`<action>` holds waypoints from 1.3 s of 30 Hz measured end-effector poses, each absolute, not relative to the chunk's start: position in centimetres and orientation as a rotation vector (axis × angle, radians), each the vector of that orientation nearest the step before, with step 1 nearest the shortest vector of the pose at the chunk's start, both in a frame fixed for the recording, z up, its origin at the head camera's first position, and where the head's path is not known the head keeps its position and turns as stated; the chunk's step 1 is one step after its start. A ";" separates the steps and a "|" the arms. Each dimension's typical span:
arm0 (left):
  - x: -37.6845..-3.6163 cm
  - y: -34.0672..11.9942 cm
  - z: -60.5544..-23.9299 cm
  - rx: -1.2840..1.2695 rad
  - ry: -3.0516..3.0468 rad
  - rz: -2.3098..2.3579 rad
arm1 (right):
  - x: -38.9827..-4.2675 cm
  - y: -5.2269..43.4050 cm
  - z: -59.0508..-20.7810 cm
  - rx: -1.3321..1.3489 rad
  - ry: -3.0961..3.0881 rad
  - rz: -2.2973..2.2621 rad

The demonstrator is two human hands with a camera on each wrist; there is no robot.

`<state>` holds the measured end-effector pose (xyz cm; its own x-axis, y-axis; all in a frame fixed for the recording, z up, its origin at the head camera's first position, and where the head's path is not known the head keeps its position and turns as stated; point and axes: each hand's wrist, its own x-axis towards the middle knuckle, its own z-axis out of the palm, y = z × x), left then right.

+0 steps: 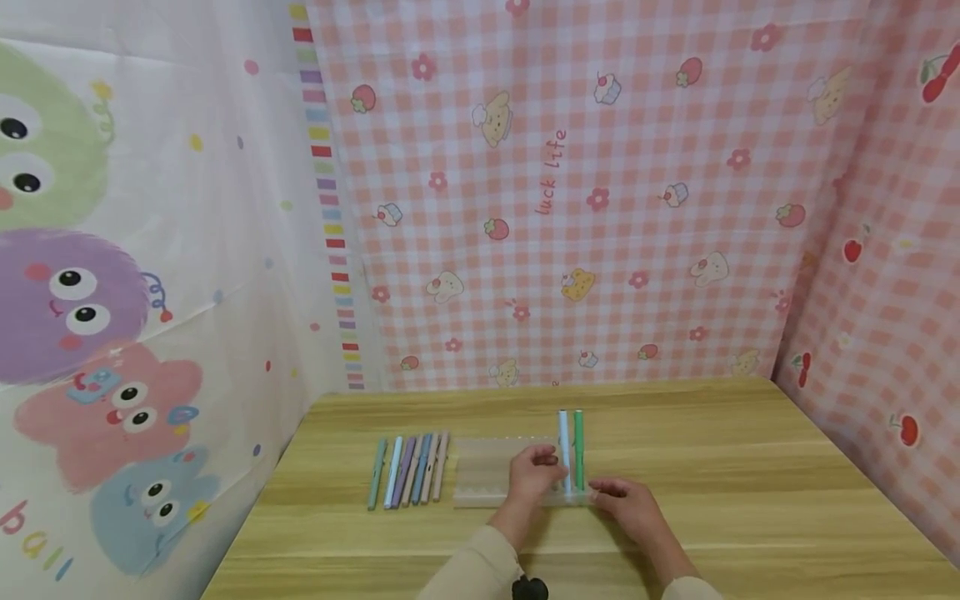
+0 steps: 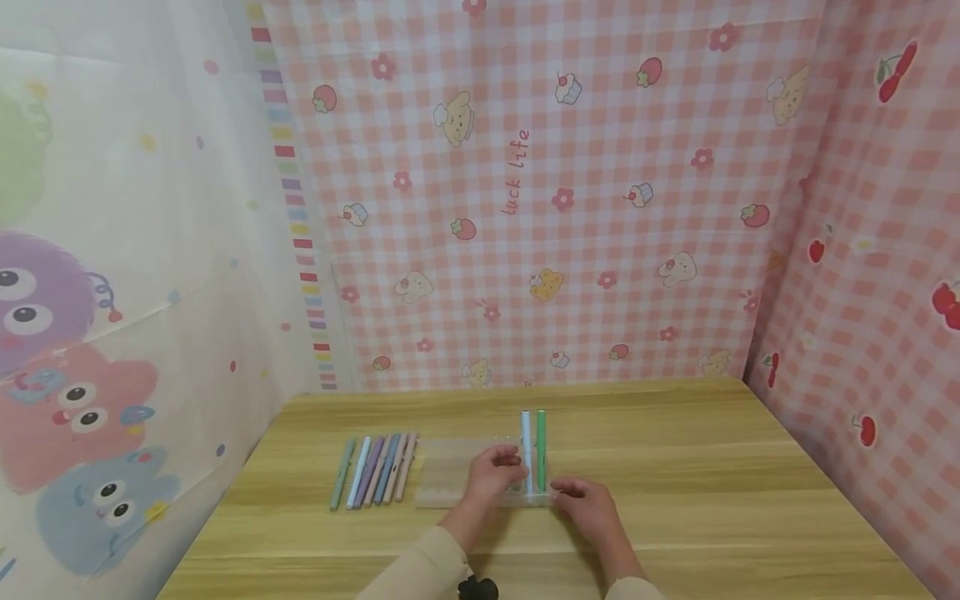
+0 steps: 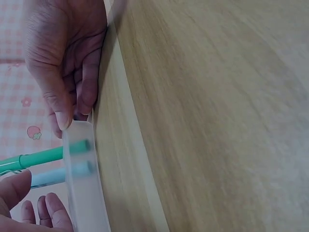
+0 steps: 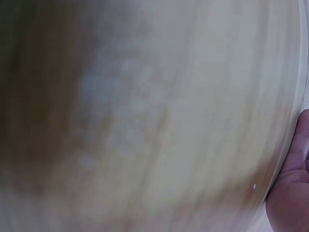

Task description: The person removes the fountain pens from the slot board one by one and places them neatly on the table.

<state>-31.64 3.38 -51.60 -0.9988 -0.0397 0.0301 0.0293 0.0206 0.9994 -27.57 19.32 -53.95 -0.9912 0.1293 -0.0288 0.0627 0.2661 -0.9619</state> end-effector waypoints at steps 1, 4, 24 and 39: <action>-31.7 3.5 -51.6 0.018 -2.206 -2.165 | -27.6 19.3 -54.0 -0.186 -2.448 1.868; -31.8 3.8 -51.7 0.027 -2.179 -2.183 | -27.6 19.3 -54.0 -0.192 -2.439 1.872; -32.0 4.6 -51.8 0.092 -2.198 -2.223 | -27.8 19.5 -54.2 -0.191 -2.473 1.847; -32.1 4.6 -51.6 0.095 -2.240 -2.193 | -27.8 19.5 -54.2 -0.195 -2.487 1.827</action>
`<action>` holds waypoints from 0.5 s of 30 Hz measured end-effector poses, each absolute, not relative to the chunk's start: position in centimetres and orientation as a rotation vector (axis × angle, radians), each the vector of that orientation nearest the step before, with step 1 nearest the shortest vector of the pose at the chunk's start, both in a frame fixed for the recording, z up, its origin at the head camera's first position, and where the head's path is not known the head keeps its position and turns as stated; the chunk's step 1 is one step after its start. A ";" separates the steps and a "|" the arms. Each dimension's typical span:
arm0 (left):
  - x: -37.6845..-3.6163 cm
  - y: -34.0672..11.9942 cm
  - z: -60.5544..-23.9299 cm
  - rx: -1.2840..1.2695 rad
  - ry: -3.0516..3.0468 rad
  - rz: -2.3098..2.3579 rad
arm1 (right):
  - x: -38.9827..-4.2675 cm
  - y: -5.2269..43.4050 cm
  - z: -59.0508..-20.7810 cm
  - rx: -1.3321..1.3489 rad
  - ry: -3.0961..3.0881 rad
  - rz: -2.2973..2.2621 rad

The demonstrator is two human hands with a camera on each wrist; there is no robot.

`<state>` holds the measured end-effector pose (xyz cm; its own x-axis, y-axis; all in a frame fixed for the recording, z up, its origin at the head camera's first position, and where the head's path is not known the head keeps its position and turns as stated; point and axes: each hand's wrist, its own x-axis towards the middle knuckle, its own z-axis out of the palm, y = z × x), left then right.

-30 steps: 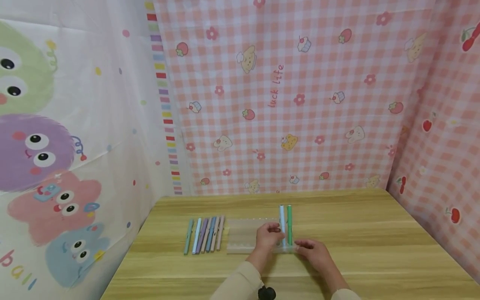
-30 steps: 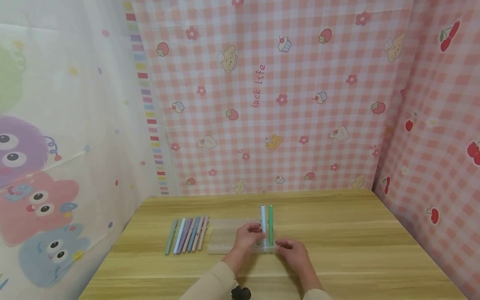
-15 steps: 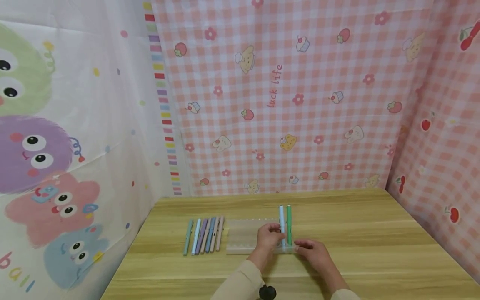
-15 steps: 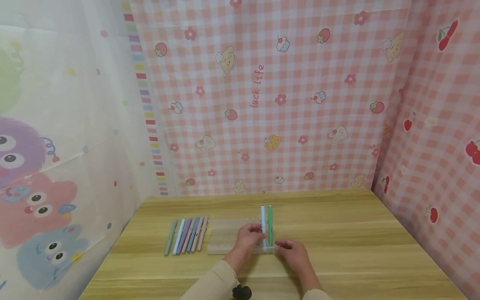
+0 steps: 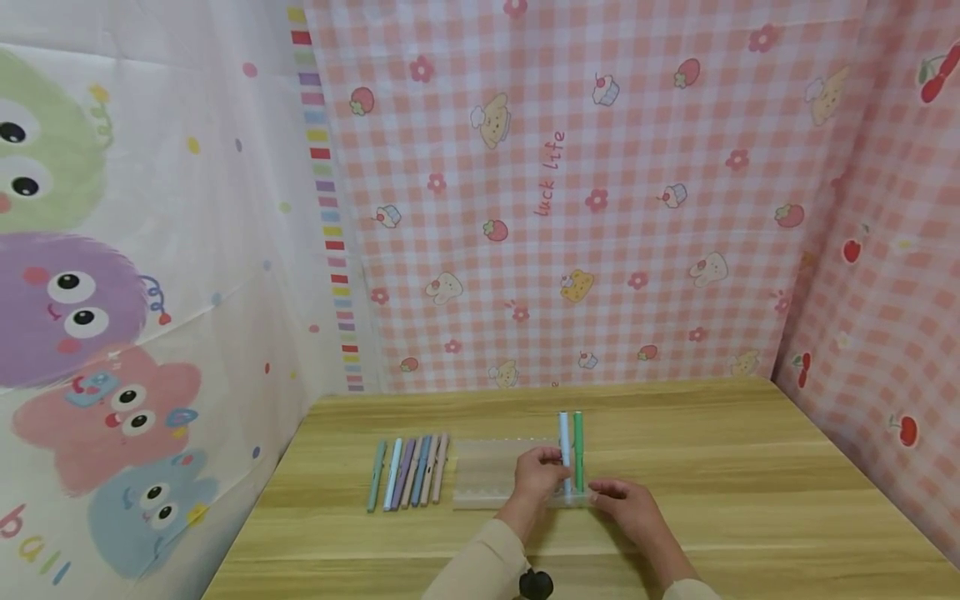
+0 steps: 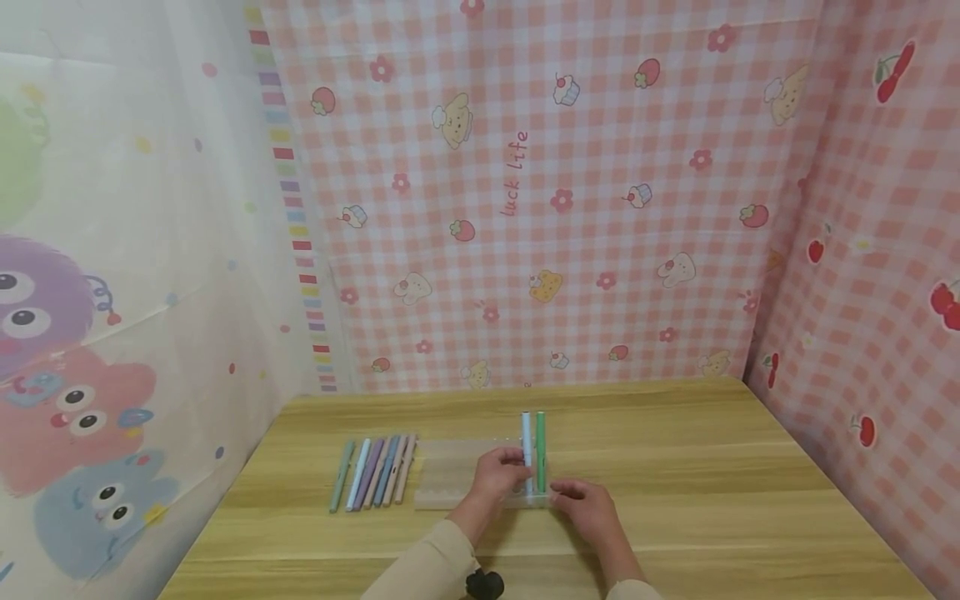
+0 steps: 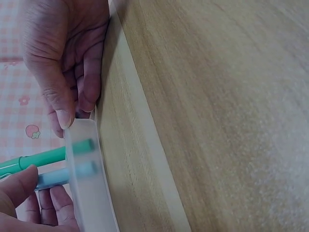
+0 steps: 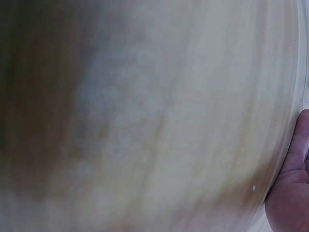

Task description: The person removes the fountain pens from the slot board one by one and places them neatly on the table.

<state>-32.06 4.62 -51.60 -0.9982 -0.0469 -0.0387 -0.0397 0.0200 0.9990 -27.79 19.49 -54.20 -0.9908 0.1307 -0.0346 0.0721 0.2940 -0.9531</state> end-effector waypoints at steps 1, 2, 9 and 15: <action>-32.1 4.6 -51.6 0.100 -2.241 -2.198 | -27.8 19.5 -54.2 -0.203 -2.490 1.829; -32.1 4.6 -51.6 0.105 -2.241 -2.203 | -27.8 19.5 -54.2 -0.208 -2.492 1.833; -32.3 4.6 -51.7 0.099 -2.169 -2.218 | -27.9 19.5 -54.2 -0.214 -2.499 1.826; -32.2 4.5 -51.1 0.064 -2.133 -2.125 | -27.8 19.5 -54.2 -0.201 -2.516 1.810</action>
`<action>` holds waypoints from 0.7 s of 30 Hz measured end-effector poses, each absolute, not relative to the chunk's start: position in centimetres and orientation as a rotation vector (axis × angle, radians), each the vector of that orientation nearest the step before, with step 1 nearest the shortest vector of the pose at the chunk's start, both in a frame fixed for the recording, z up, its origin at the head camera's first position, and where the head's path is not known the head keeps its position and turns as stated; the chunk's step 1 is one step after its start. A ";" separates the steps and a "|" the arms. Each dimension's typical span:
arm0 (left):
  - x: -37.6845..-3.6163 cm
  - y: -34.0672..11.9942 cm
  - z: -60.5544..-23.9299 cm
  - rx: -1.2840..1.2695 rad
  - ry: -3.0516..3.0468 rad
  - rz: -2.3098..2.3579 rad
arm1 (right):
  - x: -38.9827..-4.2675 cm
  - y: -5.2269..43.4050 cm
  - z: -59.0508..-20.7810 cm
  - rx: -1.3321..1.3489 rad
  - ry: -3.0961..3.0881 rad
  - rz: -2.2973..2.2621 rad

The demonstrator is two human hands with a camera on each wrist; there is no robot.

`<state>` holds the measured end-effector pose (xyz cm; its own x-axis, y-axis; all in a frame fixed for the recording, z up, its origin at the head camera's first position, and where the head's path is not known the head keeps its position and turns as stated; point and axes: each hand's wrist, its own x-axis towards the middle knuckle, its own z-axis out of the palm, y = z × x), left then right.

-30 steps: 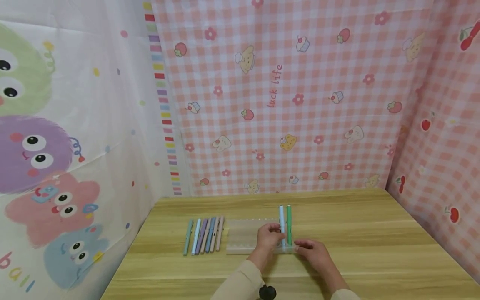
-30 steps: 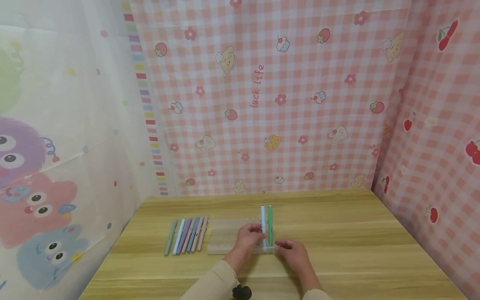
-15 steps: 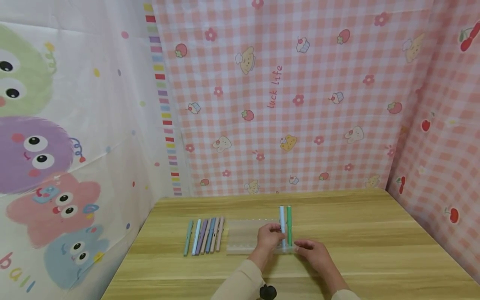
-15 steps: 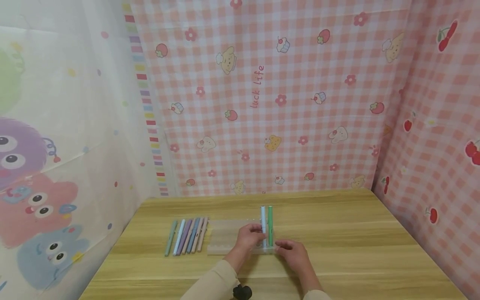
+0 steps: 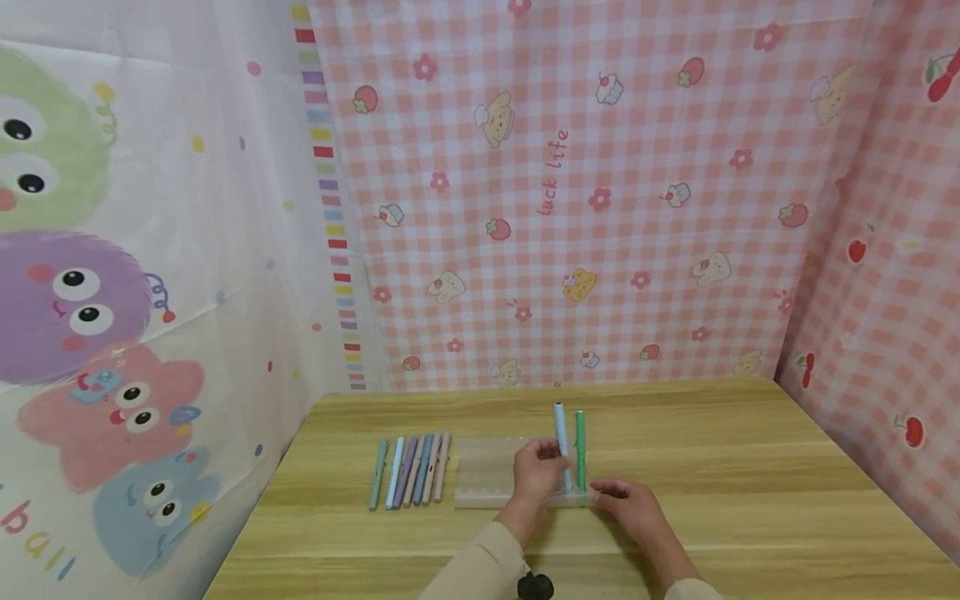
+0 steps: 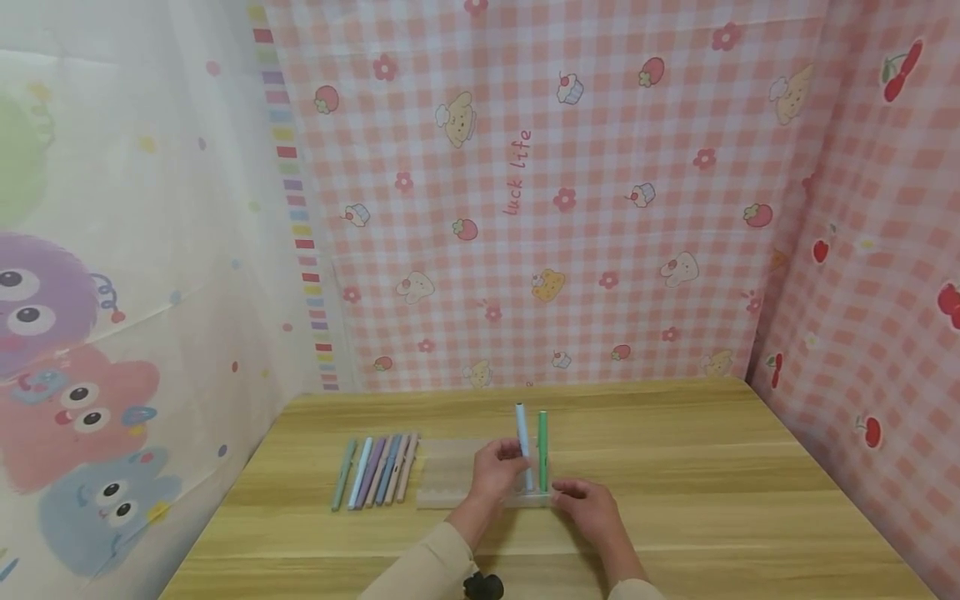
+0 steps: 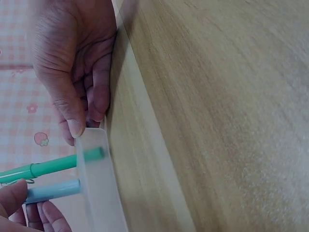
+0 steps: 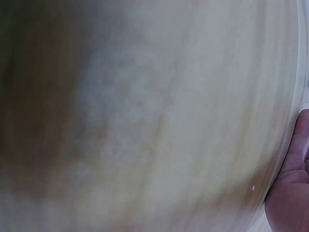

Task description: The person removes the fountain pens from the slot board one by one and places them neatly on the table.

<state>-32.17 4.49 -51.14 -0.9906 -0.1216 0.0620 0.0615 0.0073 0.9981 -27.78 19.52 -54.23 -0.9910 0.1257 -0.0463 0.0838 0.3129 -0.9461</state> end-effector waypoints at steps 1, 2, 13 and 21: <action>-32.2 4.4 -51.0 0.054 -2.123 -2.121 | -27.7 19.5 -54.2 -0.200 -2.522 1.803; -32.2 4.4 -50.8 0.042 -2.115 -2.116 | -27.7 19.5 -54.2 -0.201 -2.525 1.803; -32.7 2.0 -48.1 -0.071 -2.067 -2.179 | -27.4 19.4 -53.8 -0.201 -2.522 1.813; -33.9 -1.6 -45.9 -0.100 -1.986 -2.292 | -27.5 19.4 -53.8 -0.198 -2.528 1.798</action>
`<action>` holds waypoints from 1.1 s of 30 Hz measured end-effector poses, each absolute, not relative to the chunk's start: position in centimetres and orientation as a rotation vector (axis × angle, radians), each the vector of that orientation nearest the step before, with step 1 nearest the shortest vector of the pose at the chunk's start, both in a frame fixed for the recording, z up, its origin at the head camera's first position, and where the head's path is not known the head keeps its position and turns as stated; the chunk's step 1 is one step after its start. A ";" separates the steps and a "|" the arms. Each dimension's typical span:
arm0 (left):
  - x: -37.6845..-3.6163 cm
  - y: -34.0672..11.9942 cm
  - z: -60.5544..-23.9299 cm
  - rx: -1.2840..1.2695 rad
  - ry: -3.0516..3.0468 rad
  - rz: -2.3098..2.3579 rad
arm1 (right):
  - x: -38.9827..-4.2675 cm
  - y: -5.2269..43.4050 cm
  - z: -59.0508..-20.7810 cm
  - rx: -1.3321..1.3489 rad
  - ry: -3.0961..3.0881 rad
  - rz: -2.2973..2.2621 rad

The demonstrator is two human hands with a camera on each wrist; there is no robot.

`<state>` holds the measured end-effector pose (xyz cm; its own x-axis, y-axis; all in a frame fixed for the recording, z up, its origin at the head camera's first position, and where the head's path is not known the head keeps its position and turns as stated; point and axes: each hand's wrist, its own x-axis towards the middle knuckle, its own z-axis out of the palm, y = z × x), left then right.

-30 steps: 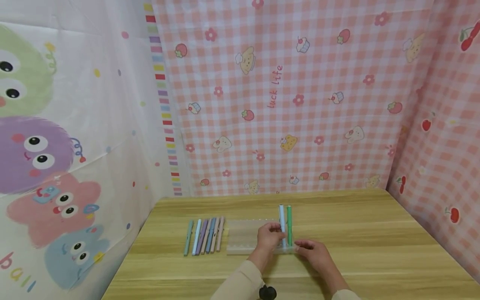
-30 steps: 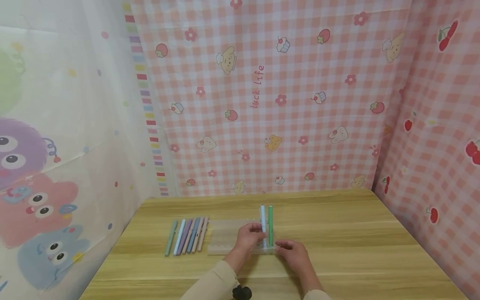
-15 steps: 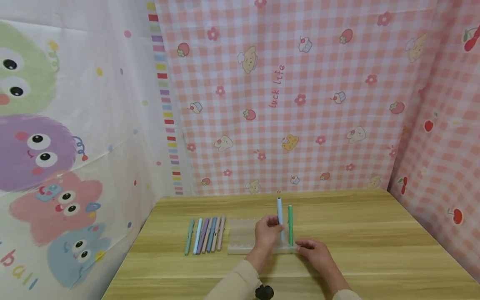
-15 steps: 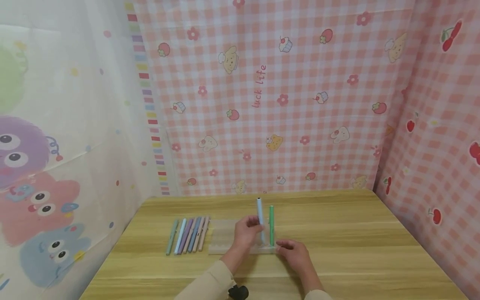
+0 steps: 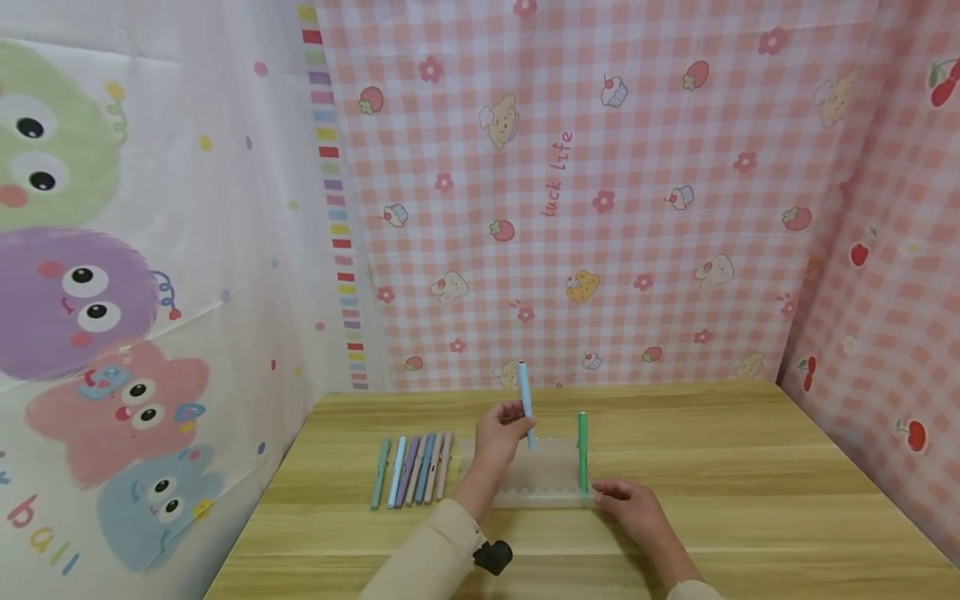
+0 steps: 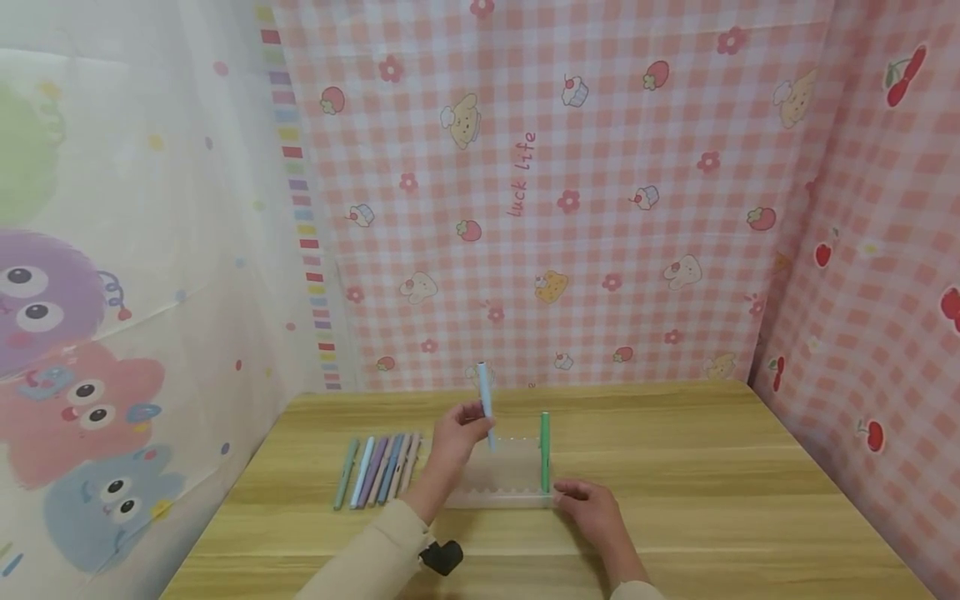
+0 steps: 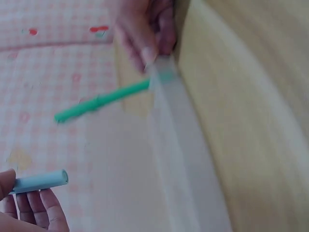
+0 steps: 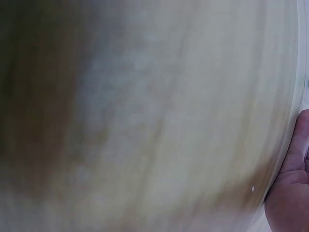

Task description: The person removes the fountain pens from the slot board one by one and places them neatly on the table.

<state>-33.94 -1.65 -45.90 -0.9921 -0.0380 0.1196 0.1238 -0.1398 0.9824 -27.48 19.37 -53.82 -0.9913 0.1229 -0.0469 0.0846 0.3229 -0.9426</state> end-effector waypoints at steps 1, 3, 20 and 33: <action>-34.1 -2.2 -45.7 -0.087 -1.969 -2.309 | -27.5 19.4 -53.8 -0.206 -2.527 1.797; -34.6 -3.3 -45.3 -0.074 -1.942 -2.321 | -27.5 19.3 -53.9 -0.211 -2.526 1.800; -37.4 -11.7 -44.4 -0.006 -1.891 -2.260 | -27.5 19.3 -53.9 -0.229 -2.504 1.840; -37.4 -16.4 -44.8 0.129 -2.027 -2.214 | -27.5 19.3 -53.9 -0.220 -2.520 1.817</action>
